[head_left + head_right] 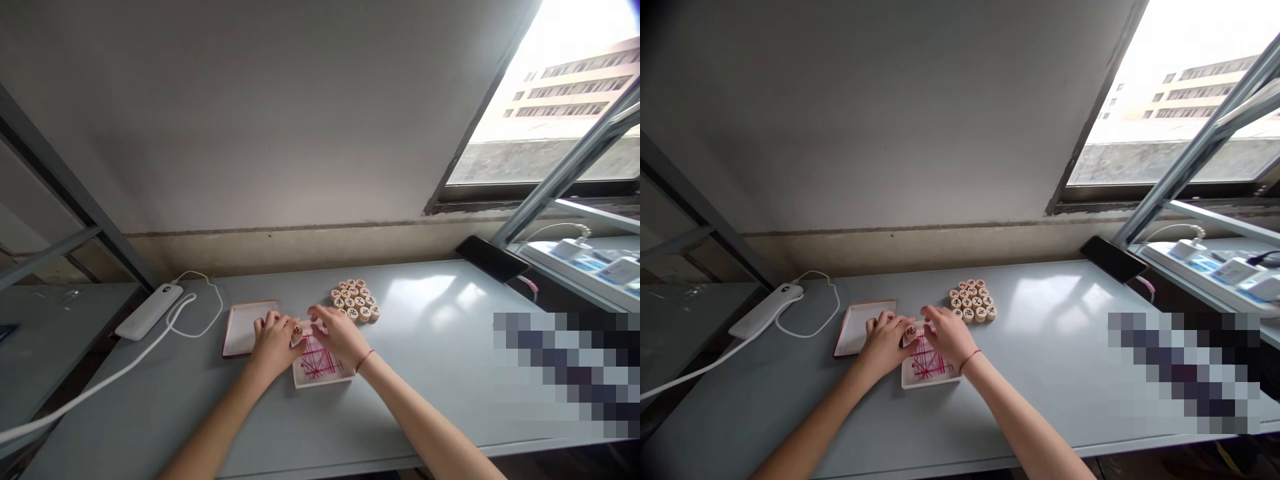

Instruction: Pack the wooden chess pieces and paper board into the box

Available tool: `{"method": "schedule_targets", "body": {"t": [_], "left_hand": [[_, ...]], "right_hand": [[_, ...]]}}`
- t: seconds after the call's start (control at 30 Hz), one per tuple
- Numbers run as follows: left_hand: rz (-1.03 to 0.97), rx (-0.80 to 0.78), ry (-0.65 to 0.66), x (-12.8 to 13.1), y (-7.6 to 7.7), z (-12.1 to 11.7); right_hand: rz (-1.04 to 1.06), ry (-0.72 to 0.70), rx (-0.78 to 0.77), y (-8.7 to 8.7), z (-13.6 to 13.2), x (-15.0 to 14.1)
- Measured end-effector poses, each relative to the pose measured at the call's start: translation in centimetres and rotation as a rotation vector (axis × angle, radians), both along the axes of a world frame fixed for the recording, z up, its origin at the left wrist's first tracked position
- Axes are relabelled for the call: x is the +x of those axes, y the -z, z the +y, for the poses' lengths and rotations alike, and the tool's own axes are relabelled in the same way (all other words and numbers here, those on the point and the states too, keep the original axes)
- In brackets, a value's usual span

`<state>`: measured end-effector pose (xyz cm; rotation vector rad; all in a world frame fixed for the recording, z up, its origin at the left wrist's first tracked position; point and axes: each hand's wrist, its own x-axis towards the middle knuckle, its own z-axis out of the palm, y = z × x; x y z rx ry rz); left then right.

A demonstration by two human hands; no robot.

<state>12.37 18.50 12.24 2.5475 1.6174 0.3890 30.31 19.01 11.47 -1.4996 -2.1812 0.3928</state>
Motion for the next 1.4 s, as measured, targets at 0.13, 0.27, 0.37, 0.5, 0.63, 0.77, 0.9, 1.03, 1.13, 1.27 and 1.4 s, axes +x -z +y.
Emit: {"method": "schedule_targets", "body": {"t": [0.13,0.27,0.37,0.5,0.63,0.77,0.9,1.03,1.13,1.27,1.4], "left_hand": [[0.056,0.015,0.002,0.7,-0.4,0.5],[0.066,0.024,0.014,1.1,-0.2,0.8],[0.041,0.027,-0.003,1.0,0.3,0.7],[0.01,0.022,-0.037,0.7,0.7,0.2],[-0.01,-0.001,-0.088,0.7,0.7,-0.3],[-0.02,0.011,-0.104,0.7,0.8,-0.4],[-0.072,0.104,-0.058,0.8,1.0,-0.1],[-0.19,0.215,0.046,1.0,1.4,0.0],[-0.262,0.225,0.118,1.1,1.6,0.1],[-0.342,0.192,0.162,1.1,1.2,0.2],[-0.418,0.07,0.165,0.8,0.9,0.4]], "right_hand": [[-0.099,0.27,-0.021,-1.7,3.7,3.8],[-0.267,0.355,-0.204,-2.7,7.8,6.2],[-0.356,0.334,-0.318,-2.7,9.6,6.5],[-0.399,0.306,-0.367,-2.4,10.9,6.1],[-0.422,0.285,-0.389,-2.8,11.9,5.9],[-0.392,0.292,-0.323,-3.9,11.4,5.7],[-0.039,0.191,-0.158,-4.3,7.5,4.1],[0.37,-0.08,-0.28,-3.3,2.6,1.6],[0.559,-0.145,-0.312,-2.3,0.8,0.3],[0.703,-0.111,-0.346,-1.3,0.6,0.3],[0.7,0.015,-0.318,-0.4,0.8,1.1]]}}
